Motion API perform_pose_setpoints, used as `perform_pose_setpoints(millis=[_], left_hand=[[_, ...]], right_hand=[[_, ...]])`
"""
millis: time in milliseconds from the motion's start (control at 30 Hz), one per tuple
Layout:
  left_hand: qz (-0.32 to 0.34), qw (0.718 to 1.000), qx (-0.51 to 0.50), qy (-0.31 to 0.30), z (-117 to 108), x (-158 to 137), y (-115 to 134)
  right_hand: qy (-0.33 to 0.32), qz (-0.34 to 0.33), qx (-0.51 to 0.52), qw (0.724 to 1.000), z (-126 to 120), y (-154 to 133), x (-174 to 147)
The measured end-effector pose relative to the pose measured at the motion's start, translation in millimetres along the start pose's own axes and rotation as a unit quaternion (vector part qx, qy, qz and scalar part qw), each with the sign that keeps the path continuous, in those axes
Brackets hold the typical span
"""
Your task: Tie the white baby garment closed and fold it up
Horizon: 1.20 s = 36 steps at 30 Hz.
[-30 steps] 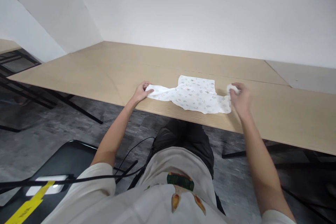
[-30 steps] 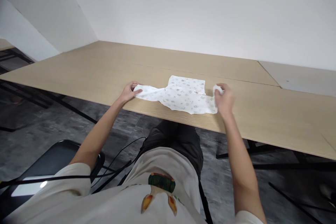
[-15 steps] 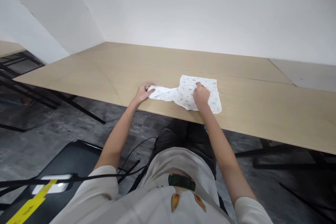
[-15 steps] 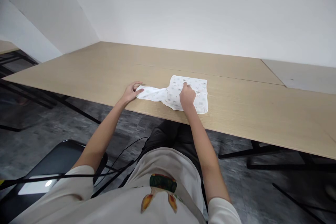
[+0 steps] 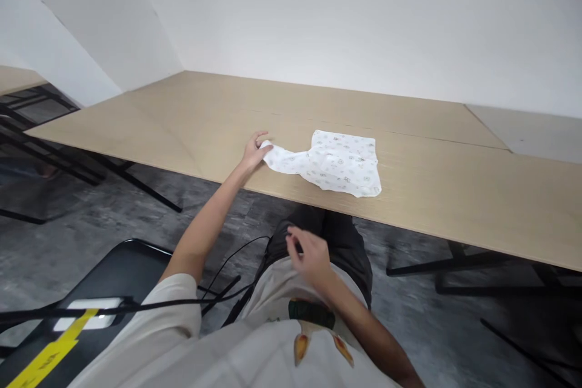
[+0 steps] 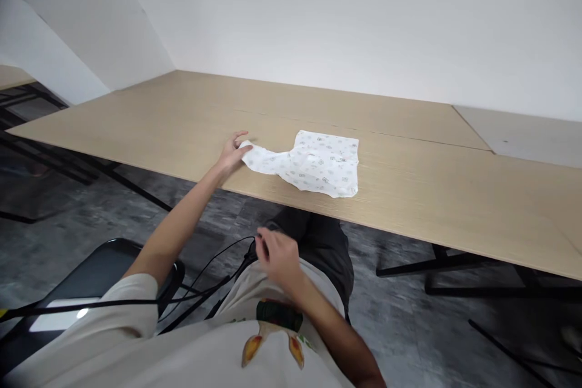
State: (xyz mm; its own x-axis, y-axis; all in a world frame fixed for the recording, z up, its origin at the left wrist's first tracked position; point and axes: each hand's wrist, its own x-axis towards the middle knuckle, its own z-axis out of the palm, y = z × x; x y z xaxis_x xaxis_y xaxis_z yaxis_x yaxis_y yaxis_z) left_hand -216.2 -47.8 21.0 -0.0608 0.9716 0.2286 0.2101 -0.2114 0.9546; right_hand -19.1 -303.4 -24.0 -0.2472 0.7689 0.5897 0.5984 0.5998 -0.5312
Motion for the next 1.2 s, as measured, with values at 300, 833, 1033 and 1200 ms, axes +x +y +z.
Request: perform_pose_setpoints(millis=[300,833,1033,1200], left_hand=[[0.185,0.978,0.062,-0.068,139.1,1.0,75.4],[0.311,0.875,0.201,-0.311,120.2,-64.1,54.7],[0.346,0.858,0.279,-0.257,53.3,-53.9,23.6],[0.365,0.842,0.302,-0.26,60.8,-53.4,17.7]], right_hand=[[-0.162,0.09,0.023,0.982,10.2,2.7,-52.9],[-0.036,0.048,0.042,0.997,-19.3,21.3,-52.9],[0.125,0.088,-0.189,0.97,-117.4,99.6,-7.8],[-0.007,0.028,-0.268,0.963,-157.5,161.2,36.4]])
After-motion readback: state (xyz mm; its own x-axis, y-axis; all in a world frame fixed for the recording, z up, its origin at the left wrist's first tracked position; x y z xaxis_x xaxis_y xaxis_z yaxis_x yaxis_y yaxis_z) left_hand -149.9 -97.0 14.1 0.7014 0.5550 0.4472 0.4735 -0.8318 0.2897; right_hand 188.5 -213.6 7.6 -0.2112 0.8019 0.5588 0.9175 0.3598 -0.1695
